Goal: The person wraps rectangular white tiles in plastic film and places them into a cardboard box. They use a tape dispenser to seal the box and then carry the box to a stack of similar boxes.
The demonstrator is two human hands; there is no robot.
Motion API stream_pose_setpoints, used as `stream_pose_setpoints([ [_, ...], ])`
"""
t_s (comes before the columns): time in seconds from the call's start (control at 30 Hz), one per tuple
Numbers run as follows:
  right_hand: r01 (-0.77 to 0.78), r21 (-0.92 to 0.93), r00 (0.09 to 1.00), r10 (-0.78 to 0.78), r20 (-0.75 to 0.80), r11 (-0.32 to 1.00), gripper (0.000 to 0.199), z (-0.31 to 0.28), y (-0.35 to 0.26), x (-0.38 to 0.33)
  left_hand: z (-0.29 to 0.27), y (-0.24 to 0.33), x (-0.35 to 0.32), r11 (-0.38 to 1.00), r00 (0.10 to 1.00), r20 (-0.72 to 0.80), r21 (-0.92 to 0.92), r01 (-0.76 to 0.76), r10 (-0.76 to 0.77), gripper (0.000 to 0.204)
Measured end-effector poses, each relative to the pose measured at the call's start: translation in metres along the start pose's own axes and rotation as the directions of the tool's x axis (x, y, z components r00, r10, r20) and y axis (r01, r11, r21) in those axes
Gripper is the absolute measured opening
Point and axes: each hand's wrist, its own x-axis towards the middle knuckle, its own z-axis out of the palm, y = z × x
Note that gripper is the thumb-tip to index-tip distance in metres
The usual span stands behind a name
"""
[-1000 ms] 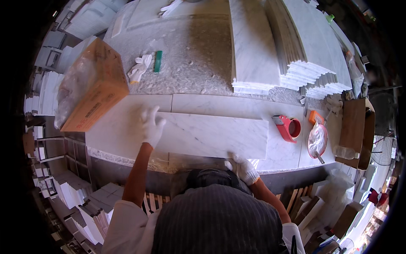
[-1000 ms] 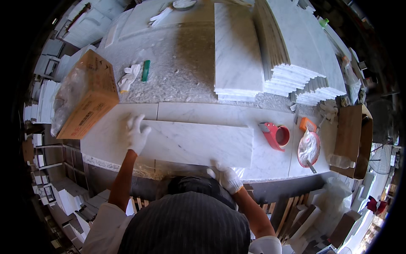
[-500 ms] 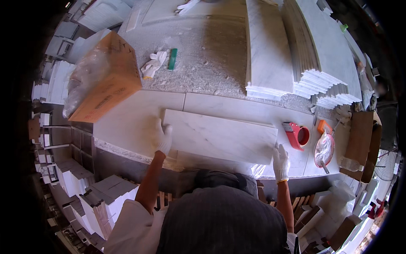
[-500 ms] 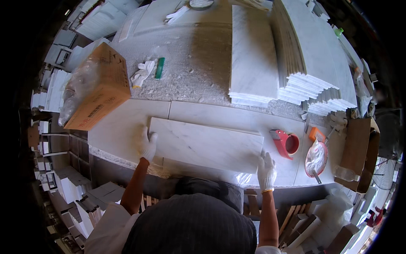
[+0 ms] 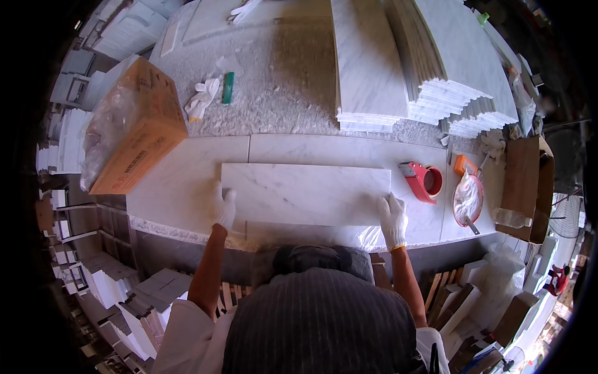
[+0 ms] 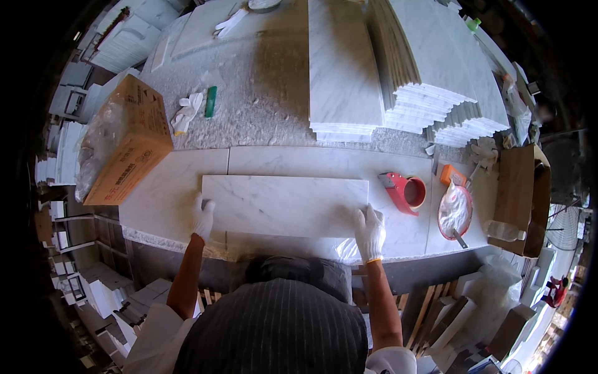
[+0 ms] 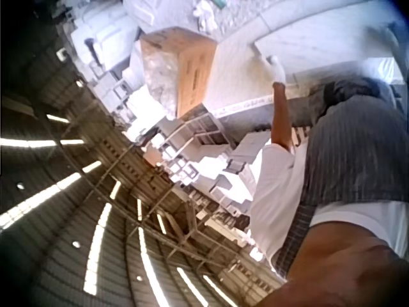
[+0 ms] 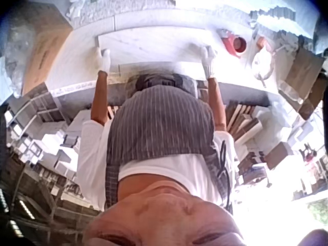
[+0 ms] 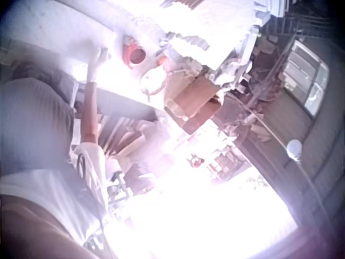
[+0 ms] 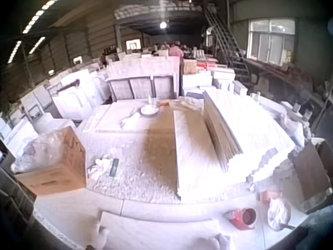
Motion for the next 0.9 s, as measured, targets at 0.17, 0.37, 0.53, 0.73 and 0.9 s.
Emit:
stream_pose_setpoints([
  [0.17, -0.003, -0.009, 1.0, 0.003, 0.007, 1.0, 0.045, -0.004, -0.01, 0.005, 0.002, -0.028, 0.012, 0.985, 0.999, 0.023, -0.166, -0.043, 0.047, 0.048],
  [0.37, -0.063, 0.112, 0.994, 0.052, 0.093, 0.992, 0.038, -0.008, -0.02, 0.004, 0.0, -0.018, 0.005, 0.946, 0.994, 0.108, -0.317, 0.066, -0.033, 0.063],
  [0.53, -0.101, 0.135, 0.992, 0.09, 0.084, 0.986, 0.041, 0.0, -0.019, 0.001, 0.006, -0.006, -0.002, 0.99, 0.996, -0.094, -0.141, -0.017, 0.004, 0.06],
  [0.73, -0.024, 0.04, 0.999, 0.022, 0.039, 0.999, 0.052, 0.008, 0.005, -0.004, -0.025, 0.02, -0.017, 0.898, 0.98, 0.193, -0.422, 0.127, -0.048, 0.078],
  [0.9, -0.046, -0.064, 0.998, 0.043, -0.039, 0.997, 0.073, -0.002, 0.013, -0.056, -0.039, -0.005, -0.051, 0.998, 1.0, -0.001, -0.064, -0.013, 0.013, 0.085],
])
